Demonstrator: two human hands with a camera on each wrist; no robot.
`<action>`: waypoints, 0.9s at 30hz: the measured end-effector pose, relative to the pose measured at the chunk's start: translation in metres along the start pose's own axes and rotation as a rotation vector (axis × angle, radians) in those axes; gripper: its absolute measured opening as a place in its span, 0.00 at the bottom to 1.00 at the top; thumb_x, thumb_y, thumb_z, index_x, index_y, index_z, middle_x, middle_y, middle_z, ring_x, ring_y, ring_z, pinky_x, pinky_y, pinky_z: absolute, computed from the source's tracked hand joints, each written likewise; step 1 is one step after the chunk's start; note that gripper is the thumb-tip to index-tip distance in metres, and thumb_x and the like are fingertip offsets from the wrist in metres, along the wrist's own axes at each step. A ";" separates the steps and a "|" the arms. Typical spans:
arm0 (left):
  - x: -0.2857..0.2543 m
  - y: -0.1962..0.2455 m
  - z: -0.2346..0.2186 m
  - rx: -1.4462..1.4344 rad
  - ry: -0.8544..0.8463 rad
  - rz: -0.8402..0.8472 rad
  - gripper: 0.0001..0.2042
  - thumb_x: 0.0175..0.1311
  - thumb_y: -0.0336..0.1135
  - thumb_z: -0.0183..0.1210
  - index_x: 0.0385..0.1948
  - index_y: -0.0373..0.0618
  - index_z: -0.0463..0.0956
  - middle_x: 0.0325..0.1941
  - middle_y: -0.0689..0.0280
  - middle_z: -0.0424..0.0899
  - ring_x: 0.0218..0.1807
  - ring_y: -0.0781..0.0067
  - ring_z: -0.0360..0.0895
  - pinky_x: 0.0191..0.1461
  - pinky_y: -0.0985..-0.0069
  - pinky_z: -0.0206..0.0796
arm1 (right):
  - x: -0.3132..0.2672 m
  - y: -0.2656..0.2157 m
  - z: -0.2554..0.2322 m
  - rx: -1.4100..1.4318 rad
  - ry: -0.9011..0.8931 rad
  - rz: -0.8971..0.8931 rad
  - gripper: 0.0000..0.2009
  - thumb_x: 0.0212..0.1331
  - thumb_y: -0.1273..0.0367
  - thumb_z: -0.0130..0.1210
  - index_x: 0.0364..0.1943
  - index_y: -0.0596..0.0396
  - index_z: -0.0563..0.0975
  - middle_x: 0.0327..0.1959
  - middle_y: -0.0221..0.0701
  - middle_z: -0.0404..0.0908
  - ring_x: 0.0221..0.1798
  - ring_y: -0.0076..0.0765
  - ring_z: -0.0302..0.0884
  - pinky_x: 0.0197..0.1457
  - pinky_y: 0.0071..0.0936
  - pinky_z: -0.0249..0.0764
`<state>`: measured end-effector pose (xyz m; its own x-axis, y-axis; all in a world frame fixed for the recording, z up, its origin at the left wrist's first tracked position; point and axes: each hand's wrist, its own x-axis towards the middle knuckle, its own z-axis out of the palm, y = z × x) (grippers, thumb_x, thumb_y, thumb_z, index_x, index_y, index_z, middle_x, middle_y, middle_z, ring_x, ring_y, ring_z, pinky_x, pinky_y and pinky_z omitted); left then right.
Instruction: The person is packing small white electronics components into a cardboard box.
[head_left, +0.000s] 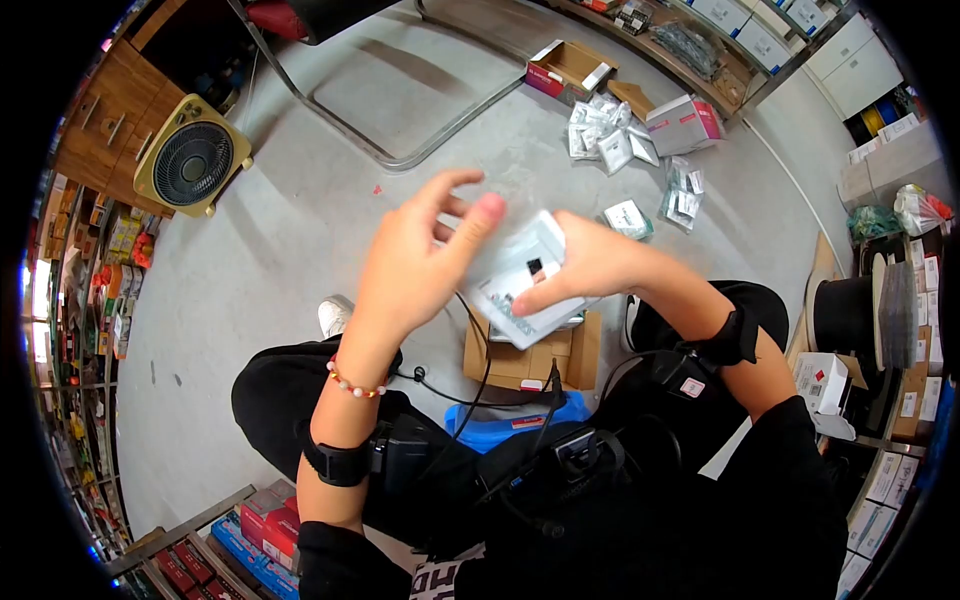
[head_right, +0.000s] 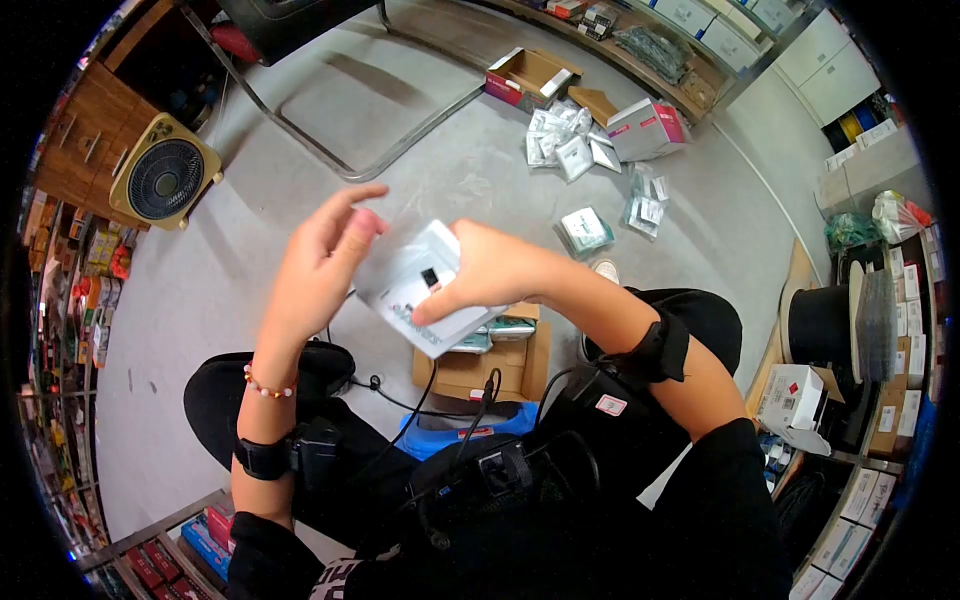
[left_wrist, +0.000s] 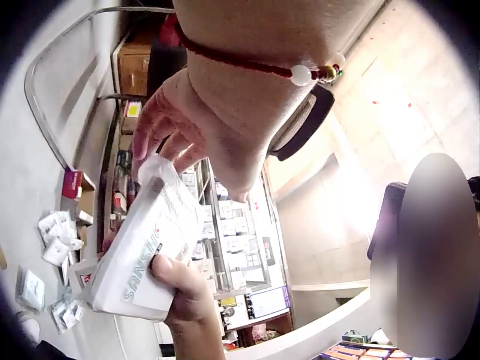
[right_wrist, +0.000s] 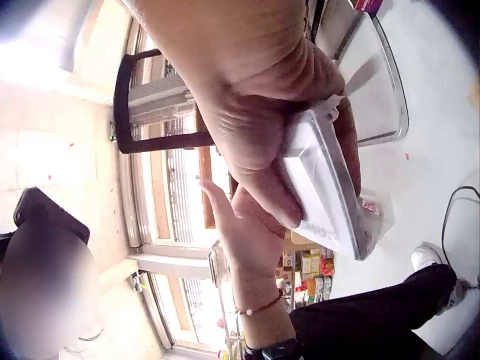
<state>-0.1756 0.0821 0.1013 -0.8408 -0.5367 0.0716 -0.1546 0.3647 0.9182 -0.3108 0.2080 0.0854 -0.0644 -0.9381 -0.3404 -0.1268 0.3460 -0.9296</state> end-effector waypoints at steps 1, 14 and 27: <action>-0.001 0.002 0.002 0.060 -0.060 -0.029 0.23 0.52 0.52 0.52 0.36 0.37 0.72 0.24 0.60 0.76 0.24 0.71 0.73 0.27 0.78 0.63 | 0.000 -0.003 0.003 -0.014 -0.046 0.011 0.19 0.31 0.66 0.65 0.30 0.63 0.74 0.27 0.34 0.77 0.29 0.28 0.74 0.35 0.23 0.70; -0.005 0.003 0.015 0.062 -0.191 0.078 0.17 0.56 0.42 0.50 0.18 0.35 0.72 0.11 0.56 0.69 0.12 0.66 0.64 0.18 0.75 0.55 | -0.001 0.003 0.012 0.008 -0.169 -0.040 0.20 0.30 0.65 0.66 0.30 0.62 0.75 0.27 0.33 0.77 0.29 0.28 0.73 0.36 0.22 0.69; -0.002 -0.011 0.023 -0.444 -0.309 -0.149 0.17 0.60 0.42 0.48 0.21 0.36 0.74 0.17 0.70 0.75 0.19 0.87 0.67 0.23 0.84 0.60 | -0.005 -0.006 0.009 0.075 -0.241 0.009 0.20 0.30 0.68 0.66 0.32 0.62 0.74 0.28 0.34 0.77 0.29 0.27 0.74 0.35 0.21 0.70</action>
<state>-0.1837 0.0965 0.0825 -0.9498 -0.2858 -0.1275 -0.1060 -0.0895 0.9903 -0.3011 0.2106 0.0916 0.1742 -0.9147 -0.3646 -0.0529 0.3610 -0.9311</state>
